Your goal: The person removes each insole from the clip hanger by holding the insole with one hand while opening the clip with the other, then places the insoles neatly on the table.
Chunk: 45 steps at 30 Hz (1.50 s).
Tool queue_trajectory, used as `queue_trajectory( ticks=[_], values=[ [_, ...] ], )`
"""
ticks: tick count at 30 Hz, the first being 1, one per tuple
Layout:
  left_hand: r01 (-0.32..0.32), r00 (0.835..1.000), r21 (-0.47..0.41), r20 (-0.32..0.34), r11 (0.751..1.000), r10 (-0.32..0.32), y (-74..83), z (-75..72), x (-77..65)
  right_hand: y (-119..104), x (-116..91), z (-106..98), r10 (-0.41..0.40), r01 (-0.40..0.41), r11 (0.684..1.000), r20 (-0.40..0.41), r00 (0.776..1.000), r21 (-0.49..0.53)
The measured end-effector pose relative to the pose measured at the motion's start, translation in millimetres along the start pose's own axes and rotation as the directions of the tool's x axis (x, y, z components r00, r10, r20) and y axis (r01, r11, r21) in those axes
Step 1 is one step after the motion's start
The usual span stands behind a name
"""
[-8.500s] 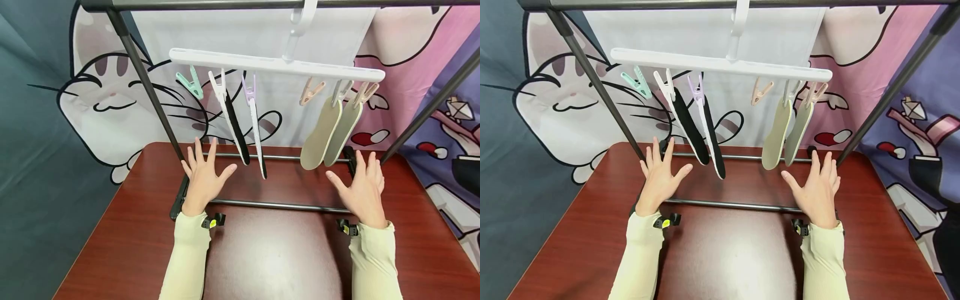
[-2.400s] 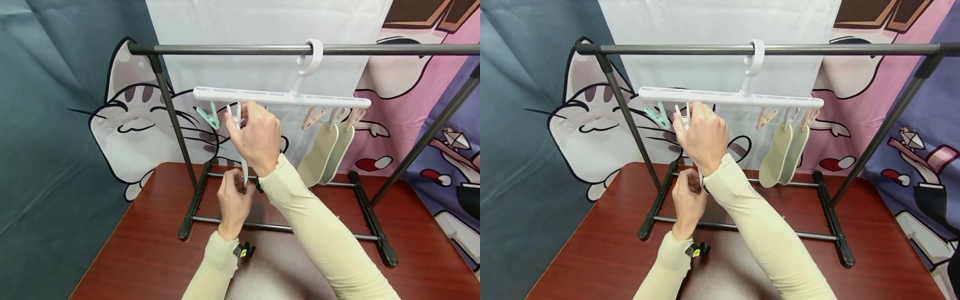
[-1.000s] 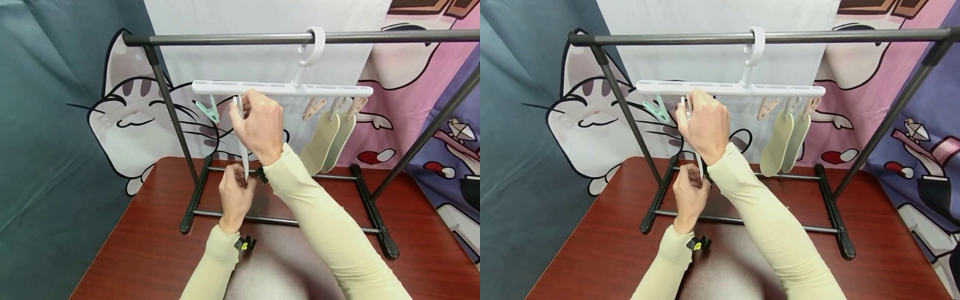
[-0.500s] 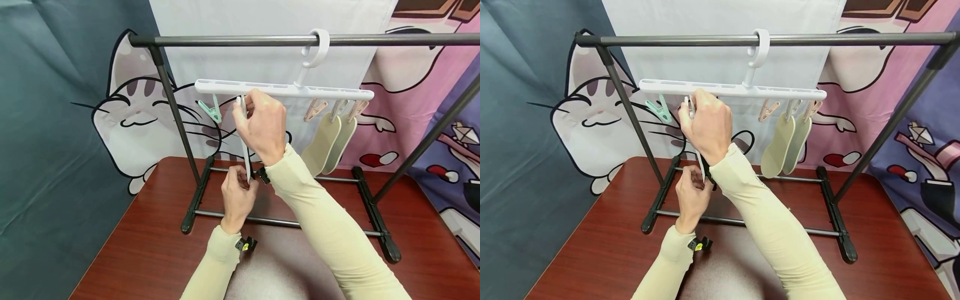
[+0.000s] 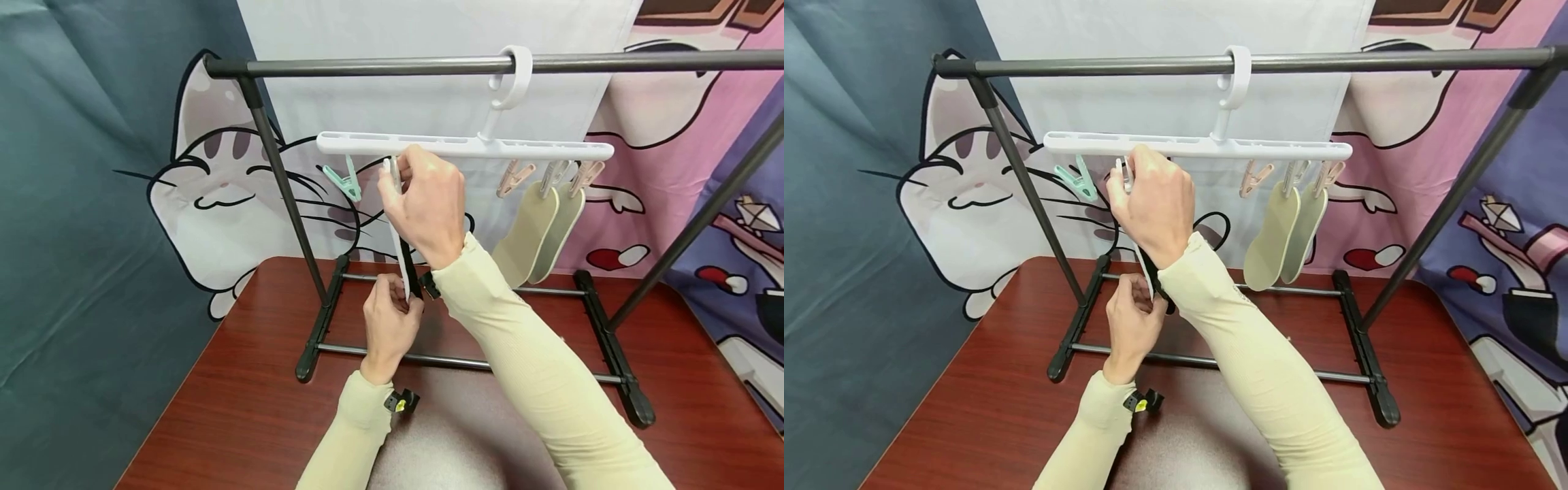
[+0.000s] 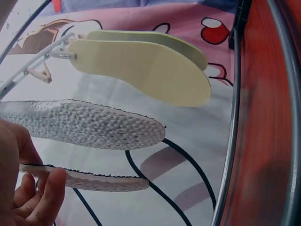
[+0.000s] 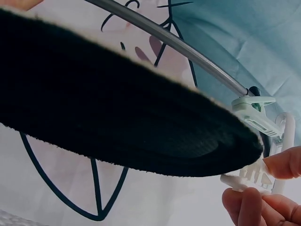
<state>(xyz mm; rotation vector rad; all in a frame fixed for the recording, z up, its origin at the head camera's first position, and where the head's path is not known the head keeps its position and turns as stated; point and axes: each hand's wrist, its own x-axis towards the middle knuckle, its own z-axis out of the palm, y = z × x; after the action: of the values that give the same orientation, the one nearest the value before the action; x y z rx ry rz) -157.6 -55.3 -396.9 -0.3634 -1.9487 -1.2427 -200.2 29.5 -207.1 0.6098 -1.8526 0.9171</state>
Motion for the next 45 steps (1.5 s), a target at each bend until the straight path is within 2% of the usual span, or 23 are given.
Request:
queue_trajectory(
  ticks=[12, 18, 28, 38, 45],
  values=[
    [0.024, 0.999, 0.022, 0.043, 0.999, -0.025, 0.4, -3.3, -5.5, 0.4, 0.1, 0.6, 0.01, -0.01, 1.0, 0.019, 1.0, -0.005],
    [0.027, 0.997, 0.02, 0.065, 0.999, -0.028, -2.1, -10.2, -7.2, 0.2, 0.3, 0.4, 0.017, -0.017, 1.0, 0.037, 0.999, -0.017],
    [0.025, 0.993, 0.068, 0.116, 0.997, -0.033, -7.3, -25.6, -11.3, -1.9, -0.2, -1.7, 0.044, -0.042, 0.999, 0.071, 0.996, -0.029],
    [-0.018, 0.981, 0.157, 0.195, 0.987, -0.013, -11.7, -36.8, -14.4, -2.3, 1.3, -3.8, 0.108, -0.103, 0.994, 0.121, 0.987, -0.041],
    [-0.058, 0.973, 0.215, 0.229, 0.975, 0.007, -14.3, -45.8, -15.4, -1.2, 1.8, -5.9, 0.125, -0.12, 0.992, 0.123, 0.985, -0.044]
  ],
)
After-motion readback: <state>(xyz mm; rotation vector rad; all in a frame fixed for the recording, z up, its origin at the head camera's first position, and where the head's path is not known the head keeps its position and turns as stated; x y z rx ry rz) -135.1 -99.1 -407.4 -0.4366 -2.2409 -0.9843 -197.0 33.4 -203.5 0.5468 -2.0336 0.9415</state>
